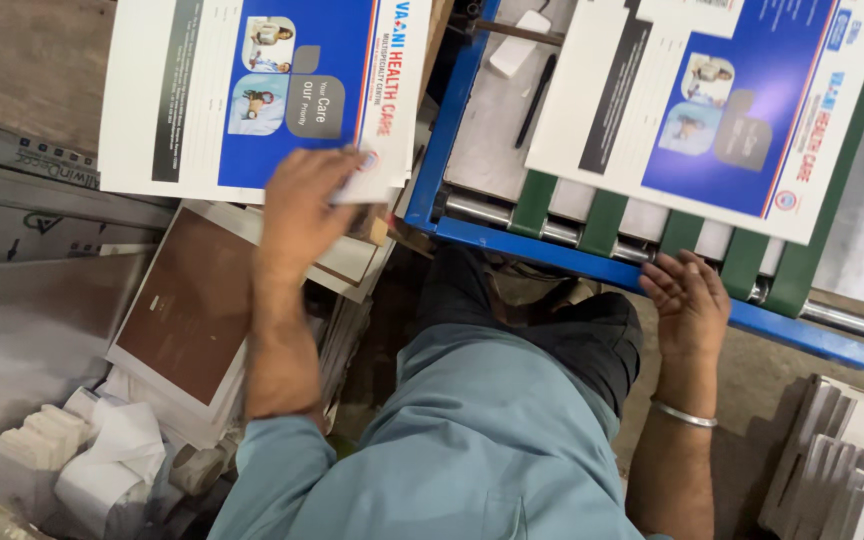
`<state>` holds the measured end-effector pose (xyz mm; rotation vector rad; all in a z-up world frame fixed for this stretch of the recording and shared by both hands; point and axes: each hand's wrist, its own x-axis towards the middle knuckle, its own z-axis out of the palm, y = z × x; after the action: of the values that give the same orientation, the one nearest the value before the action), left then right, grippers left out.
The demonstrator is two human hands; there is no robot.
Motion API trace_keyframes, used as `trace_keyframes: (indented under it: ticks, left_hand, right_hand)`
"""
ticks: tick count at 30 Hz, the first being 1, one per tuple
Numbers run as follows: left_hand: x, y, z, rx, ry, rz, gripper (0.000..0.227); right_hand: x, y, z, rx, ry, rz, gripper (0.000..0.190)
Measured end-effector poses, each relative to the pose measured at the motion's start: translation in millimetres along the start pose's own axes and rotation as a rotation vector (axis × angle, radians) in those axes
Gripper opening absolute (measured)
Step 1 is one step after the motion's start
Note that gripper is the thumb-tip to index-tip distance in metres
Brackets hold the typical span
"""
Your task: The person sits on the floor and repeatedly feeds printed sheets into a blue laminating machine. They pull the sheets through the rollers and place the finished laminated sheets onto a stack on the left side.
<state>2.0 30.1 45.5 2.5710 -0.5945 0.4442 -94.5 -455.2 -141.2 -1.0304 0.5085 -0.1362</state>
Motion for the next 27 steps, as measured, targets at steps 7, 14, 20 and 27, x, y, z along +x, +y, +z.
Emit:
trace_keyframes:
  ticks: [7, 14, 20, 27]
  left_hand:
    - [9.6, 24.6, 29.0, -0.104, 0.313, 0.038, 0.054]
    - [1.1, 148.3, 98.2, 0.023, -0.194, 0.320, 0.064]
    - [-3.4, 106.4, 71.4, 0.077, -0.272, 0.182, 0.069]
    - [6.7, 32.5, 37.5, 0.334, -0.023, 0.014, 0.068]
  right_hand:
    - [-32.0, -10.6, 80.4, -0.014, -0.418, 0.017, 0.039]
    - [-51.0, 0.2, 153.0, 0.139, -0.422, 0.243, 0.048]
    - [-32.5, -30.3, 112.1, 0.141, -0.120, -0.044, 0.044]
    - [5.1, -51.1, 16.5, 0.169, 0.186, -0.357, 0.036]
